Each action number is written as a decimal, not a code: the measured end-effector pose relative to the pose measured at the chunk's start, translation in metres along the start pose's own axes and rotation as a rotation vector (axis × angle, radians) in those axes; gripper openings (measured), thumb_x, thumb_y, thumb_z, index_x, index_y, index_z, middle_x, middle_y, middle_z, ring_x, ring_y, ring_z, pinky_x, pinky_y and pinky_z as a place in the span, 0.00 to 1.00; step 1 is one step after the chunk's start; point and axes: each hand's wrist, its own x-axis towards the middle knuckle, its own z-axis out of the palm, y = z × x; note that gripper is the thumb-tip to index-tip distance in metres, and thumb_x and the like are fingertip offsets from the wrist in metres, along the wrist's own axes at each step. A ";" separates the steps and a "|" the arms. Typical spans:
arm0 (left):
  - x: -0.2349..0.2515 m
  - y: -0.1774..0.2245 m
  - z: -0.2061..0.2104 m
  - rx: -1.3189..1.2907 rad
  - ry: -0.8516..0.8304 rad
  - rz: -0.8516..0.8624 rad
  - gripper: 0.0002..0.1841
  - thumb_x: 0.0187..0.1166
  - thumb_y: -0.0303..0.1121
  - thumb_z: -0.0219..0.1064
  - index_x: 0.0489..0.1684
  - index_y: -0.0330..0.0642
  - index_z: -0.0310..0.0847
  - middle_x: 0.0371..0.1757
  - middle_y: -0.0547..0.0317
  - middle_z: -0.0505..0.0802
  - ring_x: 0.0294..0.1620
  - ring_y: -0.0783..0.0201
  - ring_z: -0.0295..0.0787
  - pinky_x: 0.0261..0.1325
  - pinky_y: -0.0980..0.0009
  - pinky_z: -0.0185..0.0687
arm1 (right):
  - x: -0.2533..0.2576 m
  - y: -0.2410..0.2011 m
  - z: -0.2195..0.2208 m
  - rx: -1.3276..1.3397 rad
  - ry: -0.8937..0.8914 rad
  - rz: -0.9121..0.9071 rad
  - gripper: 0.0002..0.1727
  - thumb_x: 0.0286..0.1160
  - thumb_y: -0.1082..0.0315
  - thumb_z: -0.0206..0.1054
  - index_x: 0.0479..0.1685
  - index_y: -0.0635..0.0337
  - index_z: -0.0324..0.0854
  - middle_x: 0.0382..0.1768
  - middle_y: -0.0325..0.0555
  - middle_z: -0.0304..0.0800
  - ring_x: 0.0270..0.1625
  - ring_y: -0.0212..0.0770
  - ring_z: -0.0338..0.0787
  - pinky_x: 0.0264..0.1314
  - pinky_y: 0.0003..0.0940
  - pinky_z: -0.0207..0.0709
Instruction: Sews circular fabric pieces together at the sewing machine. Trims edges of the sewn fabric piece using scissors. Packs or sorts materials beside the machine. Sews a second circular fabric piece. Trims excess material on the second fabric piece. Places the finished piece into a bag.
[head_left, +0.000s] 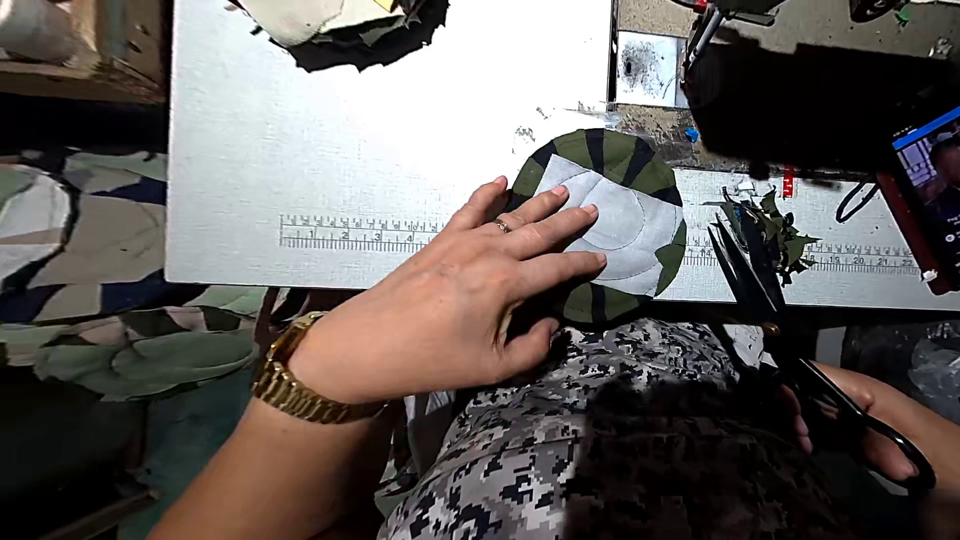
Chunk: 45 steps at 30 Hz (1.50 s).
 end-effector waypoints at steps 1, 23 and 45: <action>0.000 0.001 -0.003 -0.023 -0.005 -0.003 0.32 0.75 0.56 0.56 0.78 0.55 0.81 0.87 0.52 0.75 0.92 0.46 0.60 0.87 0.26 0.41 | -0.002 -0.002 -0.002 -0.013 0.000 -0.017 0.31 0.70 0.30 0.67 0.56 0.46 0.81 0.38 0.27 0.87 0.40 0.23 0.87 0.40 0.19 0.83; 0.041 0.019 0.035 0.114 0.050 -0.020 0.41 0.78 0.71 0.51 0.86 0.54 0.72 0.93 0.44 0.64 0.95 0.43 0.51 0.90 0.29 0.40 | 0.006 0.003 0.001 -0.123 -0.026 -0.045 0.31 0.72 0.28 0.63 0.50 0.47 0.80 0.33 0.24 0.83 0.35 0.16 0.82 0.35 0.13 0.76; 0.021 0.039 0.061 0.015 0.146 0.104 0.29 0.79 0.38 0.58 0.84 0.56 0.73 0.90 0.50 0.71 0.94 0.40 0.53 0.85 0.22 0.38 | 0.037 -0.001 0.012 -0.063 0.027 -0.027 0.32 0.71 0.27 0.61 0.51 0.45 0.80 0.35 0.27 0.84 0.36 0.21 0.84 0.37 0.17 0.79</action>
